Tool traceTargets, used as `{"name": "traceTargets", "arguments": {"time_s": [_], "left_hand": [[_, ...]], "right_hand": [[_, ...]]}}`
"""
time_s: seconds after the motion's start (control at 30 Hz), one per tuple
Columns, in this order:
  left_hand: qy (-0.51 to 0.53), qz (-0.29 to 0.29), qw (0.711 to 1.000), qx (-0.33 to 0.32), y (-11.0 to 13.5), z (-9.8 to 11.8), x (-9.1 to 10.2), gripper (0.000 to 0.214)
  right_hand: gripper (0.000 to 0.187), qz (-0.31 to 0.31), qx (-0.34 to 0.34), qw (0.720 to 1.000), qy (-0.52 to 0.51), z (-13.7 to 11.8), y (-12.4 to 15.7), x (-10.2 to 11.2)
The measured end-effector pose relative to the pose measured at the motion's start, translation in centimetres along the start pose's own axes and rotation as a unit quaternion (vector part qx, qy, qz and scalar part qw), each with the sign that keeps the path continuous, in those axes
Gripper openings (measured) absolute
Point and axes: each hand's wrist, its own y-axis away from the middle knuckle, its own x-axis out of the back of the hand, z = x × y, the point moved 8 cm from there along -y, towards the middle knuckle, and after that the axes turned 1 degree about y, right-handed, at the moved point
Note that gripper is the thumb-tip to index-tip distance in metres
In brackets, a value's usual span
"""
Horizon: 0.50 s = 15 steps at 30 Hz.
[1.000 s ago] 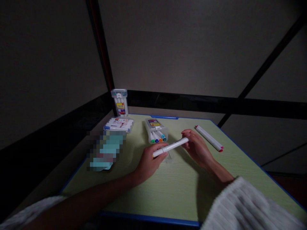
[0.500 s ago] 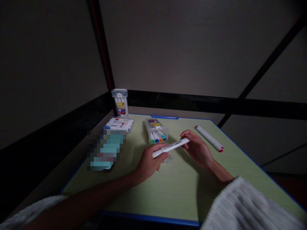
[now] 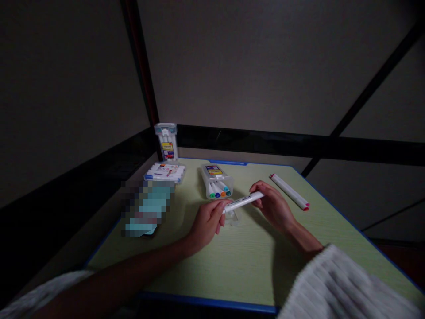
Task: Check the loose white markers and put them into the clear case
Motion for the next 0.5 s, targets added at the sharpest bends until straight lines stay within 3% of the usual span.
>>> {"name": "traceTargets", "arguments": {"time_s": [0.2,0.5], "left_hand": [[-0.004,-0.001,1.000,0.002,0.02,-0.01,-0.06,0.035],[-0.006,0.006,1.000,0.008,0.11,0.17,0.08,0.032]], "right_hand": [[0.035,0.005,-0.002,1.000,0.003,0.19,-0.05,-0.04],[0.036,0.010,-0.007,1.000,0.013,0.00,0.14,-0.09]]}}
